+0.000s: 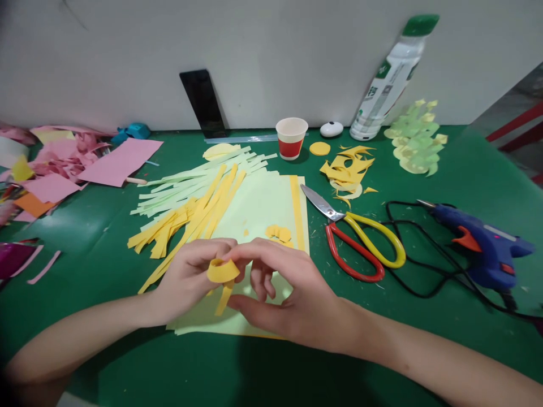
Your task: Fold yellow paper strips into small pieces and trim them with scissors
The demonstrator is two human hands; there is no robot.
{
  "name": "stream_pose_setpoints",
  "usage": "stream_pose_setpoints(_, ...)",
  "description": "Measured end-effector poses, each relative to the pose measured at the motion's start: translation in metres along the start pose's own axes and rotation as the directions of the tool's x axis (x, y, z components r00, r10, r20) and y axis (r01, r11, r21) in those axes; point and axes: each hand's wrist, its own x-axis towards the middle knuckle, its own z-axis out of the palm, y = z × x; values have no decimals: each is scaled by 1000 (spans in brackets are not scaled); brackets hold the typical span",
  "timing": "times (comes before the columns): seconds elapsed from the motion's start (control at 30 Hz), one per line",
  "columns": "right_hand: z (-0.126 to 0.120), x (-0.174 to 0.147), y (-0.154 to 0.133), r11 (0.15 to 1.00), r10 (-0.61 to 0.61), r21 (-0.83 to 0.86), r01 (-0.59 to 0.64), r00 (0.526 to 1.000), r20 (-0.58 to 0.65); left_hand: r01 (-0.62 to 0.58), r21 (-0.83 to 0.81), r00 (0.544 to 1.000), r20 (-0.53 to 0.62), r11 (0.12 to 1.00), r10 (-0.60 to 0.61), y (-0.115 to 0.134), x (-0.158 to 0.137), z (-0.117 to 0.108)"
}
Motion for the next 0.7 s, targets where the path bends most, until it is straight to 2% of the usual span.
stream_pose_setpoints(0.17,3,2,-2,999,32,-32,-33,999,-43,-6,75,994,107,997,-2,-1,-1,1)
stream_pose_setpoints(0.3,3,2,-3,997,67,26,-67,997,-32,-70,88,985,165,994,54,-1,-1,0)
stream_pose_setpoints(0.43,2,3,-3,991,99,91,-96,995,-30,-45,79,972,232,996,25,1,0,-2)
stream_pose_setpoints(0.57,0,4,-7,963,212,172,-208,977,-6,-89,127,955,292,988,48,3,2,-4)
stream_pose_setpoints(0.7,-3,7,-10,898,338,298,-324,941,2,-164,173,939,328,971,100,3,3,-5)
